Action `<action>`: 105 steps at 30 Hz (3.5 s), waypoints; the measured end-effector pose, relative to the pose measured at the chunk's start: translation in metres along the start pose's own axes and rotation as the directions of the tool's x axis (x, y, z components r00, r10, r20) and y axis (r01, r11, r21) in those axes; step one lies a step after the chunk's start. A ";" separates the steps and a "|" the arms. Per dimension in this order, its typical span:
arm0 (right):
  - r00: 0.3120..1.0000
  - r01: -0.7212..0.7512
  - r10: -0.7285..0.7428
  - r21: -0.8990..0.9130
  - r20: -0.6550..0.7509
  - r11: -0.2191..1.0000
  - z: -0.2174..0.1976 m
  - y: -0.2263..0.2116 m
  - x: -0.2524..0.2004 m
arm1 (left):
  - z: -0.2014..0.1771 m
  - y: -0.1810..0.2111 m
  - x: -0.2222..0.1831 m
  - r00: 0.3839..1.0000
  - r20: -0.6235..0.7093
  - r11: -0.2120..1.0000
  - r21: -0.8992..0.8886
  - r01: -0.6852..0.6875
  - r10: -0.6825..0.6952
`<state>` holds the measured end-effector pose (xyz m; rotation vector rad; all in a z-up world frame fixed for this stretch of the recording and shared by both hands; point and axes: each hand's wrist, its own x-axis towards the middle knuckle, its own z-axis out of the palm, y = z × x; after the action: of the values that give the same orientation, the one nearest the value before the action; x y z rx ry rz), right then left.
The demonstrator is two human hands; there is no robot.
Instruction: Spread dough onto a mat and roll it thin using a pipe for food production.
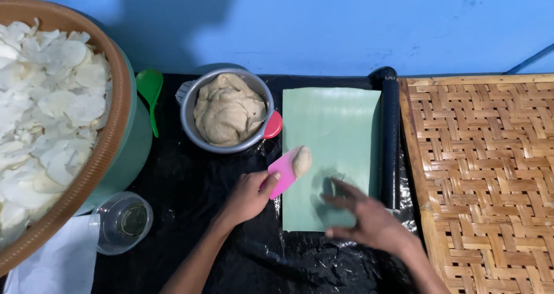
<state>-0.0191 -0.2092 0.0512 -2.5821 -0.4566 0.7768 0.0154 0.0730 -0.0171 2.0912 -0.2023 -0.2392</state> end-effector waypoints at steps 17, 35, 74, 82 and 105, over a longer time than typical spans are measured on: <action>0.633 -0.416 0.401 0.146 -0.662 0.898 0.021 0.071 0.012 | 0.002 0.022 -0.065 0.963 0.020 0.870 0.425 -0.252 0.270; 0.760 -0.238 0.415 0.380 -0.500 0.894 0.049 0.034 0.019 | 0.025 -0.011 -0.100 0.944 0.113 0.728 0.611 -0.312 0.310; 0.749 -0.117 0.320 0.359 -0.580 0.926 0.058 0.046 0.024 | 0.056 0.029 -0.098 0.991 0.107 0.820 0.558 -0.129 0.082; 0.759 -0.127 0.332 0.373 -0.560 0.919 0.056 0.042 0.023 | 0.045 0.026 -0.126 0.993 0.099 0.746 0.657 -0.112 0.062; 0.751 -0.120 0.325 0.364 -0.575 0.923 0.057 0.047 0.024 | 0.088 0.044 -0.137 0.973 0.082 0.928 0.327 0.177 -0.215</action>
<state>-0.0241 -0.2240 -0.0255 -2.4205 0.1828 -0.0015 -0.1417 0.0107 -0.0107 2.4241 -0.1049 -0.4779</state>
